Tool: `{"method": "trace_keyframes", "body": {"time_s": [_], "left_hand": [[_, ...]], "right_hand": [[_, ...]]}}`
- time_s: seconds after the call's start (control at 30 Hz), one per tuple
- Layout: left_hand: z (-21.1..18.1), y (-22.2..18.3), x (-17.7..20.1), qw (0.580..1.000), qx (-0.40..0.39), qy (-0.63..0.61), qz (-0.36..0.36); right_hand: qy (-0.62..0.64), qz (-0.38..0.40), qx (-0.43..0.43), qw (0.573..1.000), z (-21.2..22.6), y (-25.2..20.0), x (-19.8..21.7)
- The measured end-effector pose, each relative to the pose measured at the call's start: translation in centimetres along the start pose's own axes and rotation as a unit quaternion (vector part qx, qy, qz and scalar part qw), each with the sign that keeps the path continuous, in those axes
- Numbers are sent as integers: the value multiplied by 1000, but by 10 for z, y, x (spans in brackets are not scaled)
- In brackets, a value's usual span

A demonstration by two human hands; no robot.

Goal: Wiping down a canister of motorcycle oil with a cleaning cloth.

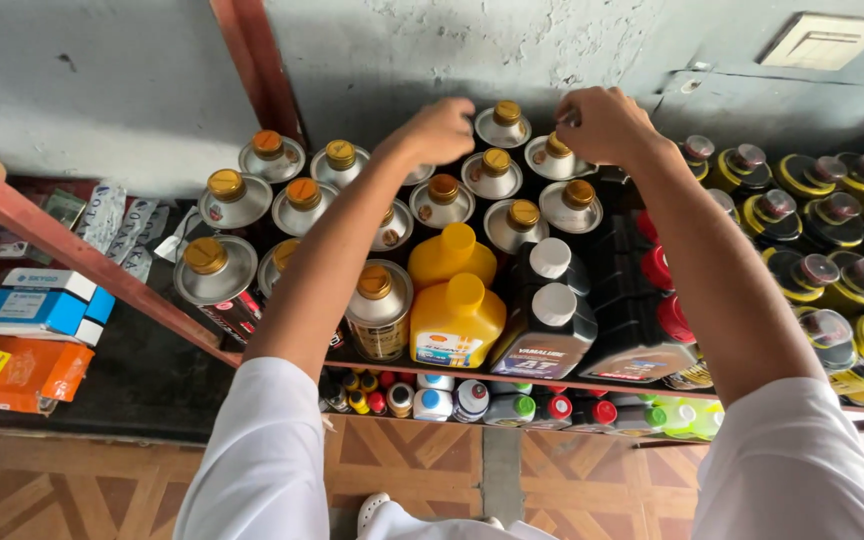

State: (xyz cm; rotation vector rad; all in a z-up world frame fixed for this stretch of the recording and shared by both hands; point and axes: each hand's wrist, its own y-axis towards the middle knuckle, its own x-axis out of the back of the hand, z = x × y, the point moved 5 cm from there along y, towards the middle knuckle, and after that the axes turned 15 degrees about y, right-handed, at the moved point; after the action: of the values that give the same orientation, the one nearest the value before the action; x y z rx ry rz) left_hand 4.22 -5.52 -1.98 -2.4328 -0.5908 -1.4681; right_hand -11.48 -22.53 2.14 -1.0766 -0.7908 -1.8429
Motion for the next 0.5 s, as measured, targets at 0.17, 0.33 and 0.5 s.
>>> {"method": "trace_keyframes", "body": {"time_s": [0.17, 0.33, 0.5], "left_hand": [[-35, -16, 14, 998, -55, 31, -29], [-43, 2, -22, 979, -97, 175, -28], [-39, 21, -48, 973, -105, 192, -79]], "right_hand": [[25, 79, -6, 997, 26, 5, -6], [-132, 66, 114, 982, 19, 54, -37], [-142, 114, 116, 976, 23, 73, -58]]}}
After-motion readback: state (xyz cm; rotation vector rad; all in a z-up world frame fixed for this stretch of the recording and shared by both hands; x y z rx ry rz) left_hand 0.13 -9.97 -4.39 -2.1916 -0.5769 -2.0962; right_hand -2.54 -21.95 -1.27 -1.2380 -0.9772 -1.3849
